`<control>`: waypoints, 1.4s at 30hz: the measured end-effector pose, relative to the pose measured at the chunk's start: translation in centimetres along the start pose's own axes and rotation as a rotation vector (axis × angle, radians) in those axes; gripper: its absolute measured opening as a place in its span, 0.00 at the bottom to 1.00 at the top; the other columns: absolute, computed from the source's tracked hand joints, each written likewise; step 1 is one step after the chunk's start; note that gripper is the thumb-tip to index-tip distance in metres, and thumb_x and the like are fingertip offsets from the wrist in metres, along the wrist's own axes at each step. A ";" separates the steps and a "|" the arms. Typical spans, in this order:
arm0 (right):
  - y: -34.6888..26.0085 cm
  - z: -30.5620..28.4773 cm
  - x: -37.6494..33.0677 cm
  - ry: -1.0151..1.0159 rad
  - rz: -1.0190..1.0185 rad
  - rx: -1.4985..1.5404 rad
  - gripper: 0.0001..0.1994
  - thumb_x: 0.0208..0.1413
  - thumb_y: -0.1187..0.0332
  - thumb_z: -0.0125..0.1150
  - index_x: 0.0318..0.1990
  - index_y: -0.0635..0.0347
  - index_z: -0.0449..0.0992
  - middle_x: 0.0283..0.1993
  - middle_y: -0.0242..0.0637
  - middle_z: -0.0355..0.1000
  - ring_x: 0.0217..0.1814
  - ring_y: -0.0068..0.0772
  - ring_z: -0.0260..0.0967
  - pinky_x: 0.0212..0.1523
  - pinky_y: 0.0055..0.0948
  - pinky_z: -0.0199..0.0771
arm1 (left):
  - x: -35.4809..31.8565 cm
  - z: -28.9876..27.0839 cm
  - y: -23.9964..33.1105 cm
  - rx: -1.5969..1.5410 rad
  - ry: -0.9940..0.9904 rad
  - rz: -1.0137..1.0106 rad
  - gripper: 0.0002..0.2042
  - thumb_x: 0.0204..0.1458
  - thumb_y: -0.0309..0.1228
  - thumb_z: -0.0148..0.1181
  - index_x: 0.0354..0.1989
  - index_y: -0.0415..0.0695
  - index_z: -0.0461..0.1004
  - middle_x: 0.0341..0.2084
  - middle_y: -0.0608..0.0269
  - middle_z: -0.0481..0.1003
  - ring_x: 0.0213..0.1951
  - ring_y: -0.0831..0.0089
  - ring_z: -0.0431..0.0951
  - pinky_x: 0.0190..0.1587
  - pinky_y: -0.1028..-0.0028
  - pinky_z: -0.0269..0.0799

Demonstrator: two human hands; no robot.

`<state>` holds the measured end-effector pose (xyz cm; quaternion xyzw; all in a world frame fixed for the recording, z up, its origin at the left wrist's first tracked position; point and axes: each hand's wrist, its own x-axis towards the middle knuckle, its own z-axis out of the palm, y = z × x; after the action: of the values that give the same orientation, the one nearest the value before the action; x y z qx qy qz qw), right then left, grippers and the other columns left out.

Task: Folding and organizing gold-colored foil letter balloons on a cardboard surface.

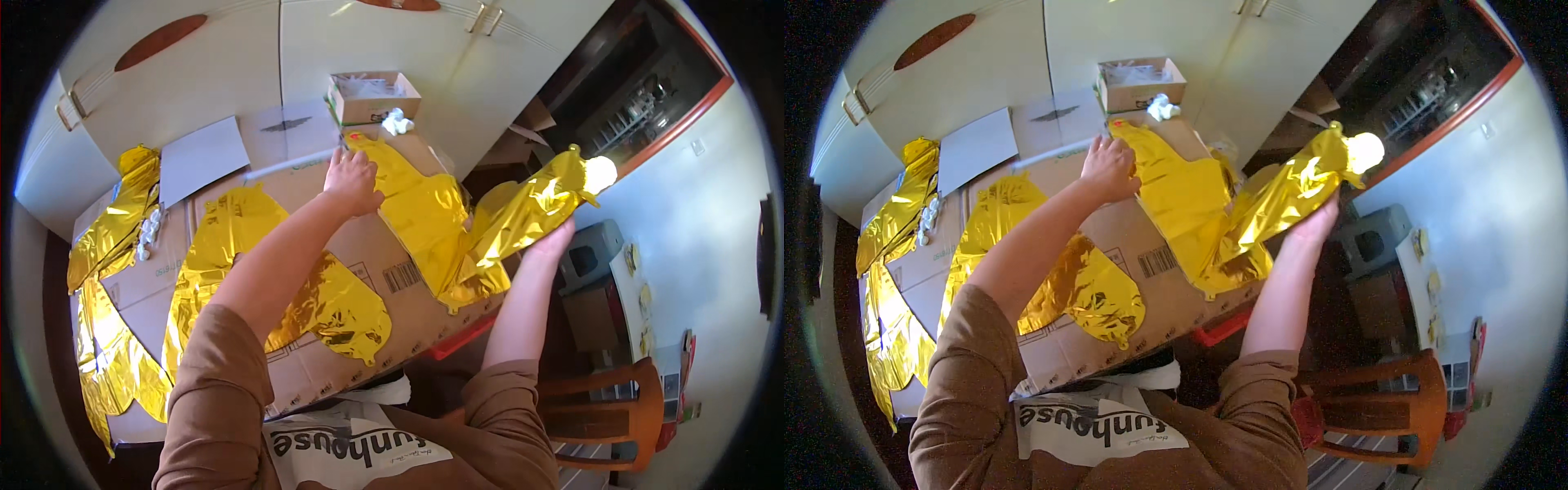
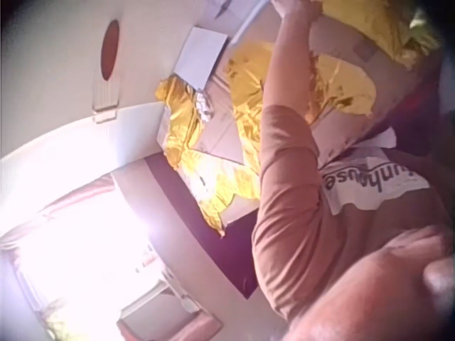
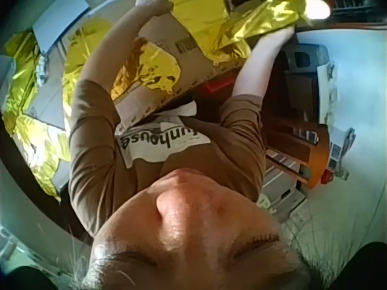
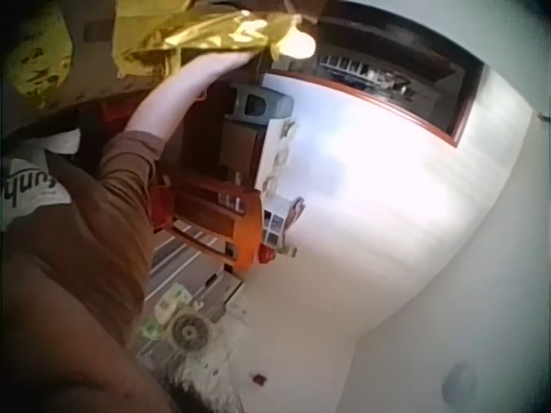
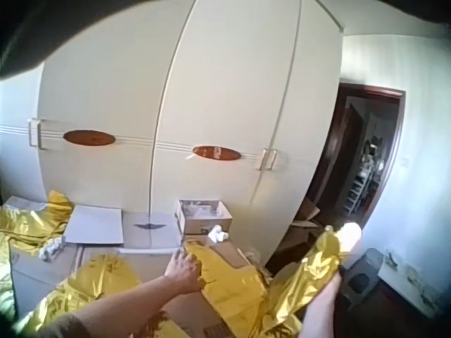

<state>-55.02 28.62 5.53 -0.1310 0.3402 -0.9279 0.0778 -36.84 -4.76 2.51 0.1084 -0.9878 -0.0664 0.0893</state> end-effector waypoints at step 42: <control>36.9 34.8 -17.6 -0.319 -0.453 -1.480 0.08 0.58 0.60 0.59 0.36 0.54 0.75 0.41 0.37 0.77 0.44 0.48 0.75 0.45 0.52 0.69 | -37.8 -6.9 -13.2 -0.234 0.144 -0.200 0.27 0.52 0.42 0.66 0.59 0.43 0.72 0.64 0.45 0.65 0.68 0.45 0.60 0.71 0.48 0.53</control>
<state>-25.90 -16.41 3.65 -0.3465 0.8188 -0.4239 -0.1728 3.41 -9.77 1.08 0.1997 -0.9486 -0.1818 0.1649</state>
